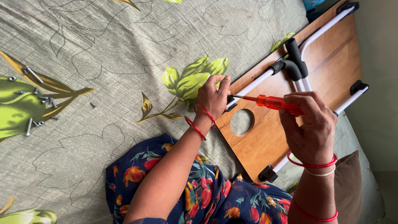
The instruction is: The person assembles a small wooden table by attaching metal legs to the tabletop using a screwdriver. They insert screws into the leg brackets and tighten them to secure the legs to the table.
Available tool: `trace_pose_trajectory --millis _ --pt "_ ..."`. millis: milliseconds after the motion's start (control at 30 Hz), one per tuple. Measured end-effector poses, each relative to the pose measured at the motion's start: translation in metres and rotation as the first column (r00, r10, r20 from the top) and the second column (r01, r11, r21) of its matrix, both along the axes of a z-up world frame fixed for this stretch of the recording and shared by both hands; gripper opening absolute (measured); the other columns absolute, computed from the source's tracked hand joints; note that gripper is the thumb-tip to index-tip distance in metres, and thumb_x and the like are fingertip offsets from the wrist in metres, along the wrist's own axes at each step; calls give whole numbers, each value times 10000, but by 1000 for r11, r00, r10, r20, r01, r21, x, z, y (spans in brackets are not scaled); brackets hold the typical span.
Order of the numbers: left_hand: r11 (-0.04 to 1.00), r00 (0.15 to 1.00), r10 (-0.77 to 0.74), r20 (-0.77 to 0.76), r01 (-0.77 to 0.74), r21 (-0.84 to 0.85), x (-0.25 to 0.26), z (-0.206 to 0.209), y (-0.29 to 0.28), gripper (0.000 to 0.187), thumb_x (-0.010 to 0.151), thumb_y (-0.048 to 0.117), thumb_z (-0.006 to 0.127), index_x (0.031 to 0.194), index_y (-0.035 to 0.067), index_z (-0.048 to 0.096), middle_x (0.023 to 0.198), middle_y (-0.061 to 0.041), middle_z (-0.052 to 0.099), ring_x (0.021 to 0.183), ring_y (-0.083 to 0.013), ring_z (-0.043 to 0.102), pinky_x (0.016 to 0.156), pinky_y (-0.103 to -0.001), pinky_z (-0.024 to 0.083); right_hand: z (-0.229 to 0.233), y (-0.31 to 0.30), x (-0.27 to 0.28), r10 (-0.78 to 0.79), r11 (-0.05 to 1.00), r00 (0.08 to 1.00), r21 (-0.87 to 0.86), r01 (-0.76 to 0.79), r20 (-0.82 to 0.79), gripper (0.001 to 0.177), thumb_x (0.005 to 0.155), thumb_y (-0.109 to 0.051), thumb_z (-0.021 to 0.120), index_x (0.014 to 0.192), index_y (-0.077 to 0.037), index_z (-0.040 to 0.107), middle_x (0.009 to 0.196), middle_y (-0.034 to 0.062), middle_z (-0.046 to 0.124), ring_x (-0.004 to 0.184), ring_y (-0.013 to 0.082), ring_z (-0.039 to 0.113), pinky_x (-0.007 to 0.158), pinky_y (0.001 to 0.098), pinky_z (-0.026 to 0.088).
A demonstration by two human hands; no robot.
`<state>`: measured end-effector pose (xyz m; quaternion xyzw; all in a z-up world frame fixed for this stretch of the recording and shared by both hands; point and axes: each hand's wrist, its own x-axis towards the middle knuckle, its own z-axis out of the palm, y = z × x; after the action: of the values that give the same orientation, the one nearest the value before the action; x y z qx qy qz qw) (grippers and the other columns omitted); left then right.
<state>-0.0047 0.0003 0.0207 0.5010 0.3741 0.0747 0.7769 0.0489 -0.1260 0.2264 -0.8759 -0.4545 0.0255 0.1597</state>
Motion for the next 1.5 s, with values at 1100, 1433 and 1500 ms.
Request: trace_pose_trajectory --millis 1100,1433,1500 --pt "965 999 34 -14 -36 -260 3 -2 6 736 882 555 622 1339 -7 491 828 -191 759 400 -139 575 401 -272 489 -12 -12 7 -290 945 952 -128 301 97 212 1019 -177 741 1143 -11 698 778 161 659 652 261 642 654 342 486" --pt "954 999 43 -9 -44 -298 1 1 8 732 876 557 632 1322 -8 498 838 -198 758 388 -129 560 391 -262 472 -5 -9 0 -44 999 997 33 42 56 142 1040 -56 762 1128 -8 662 933 139 656 807 239 674 729 312 510" --pt "951 999 42 -10 -43 -306 1 3 8 725 876 553 633 1318 -6 498 845 -201 759 386 -127 557 386 -258 467 -2 -6 -2 3 999 998 41 -5 63 92 1037 -18 741 1083 -12 663 1013 138 676 864 236 691 771 308 528"
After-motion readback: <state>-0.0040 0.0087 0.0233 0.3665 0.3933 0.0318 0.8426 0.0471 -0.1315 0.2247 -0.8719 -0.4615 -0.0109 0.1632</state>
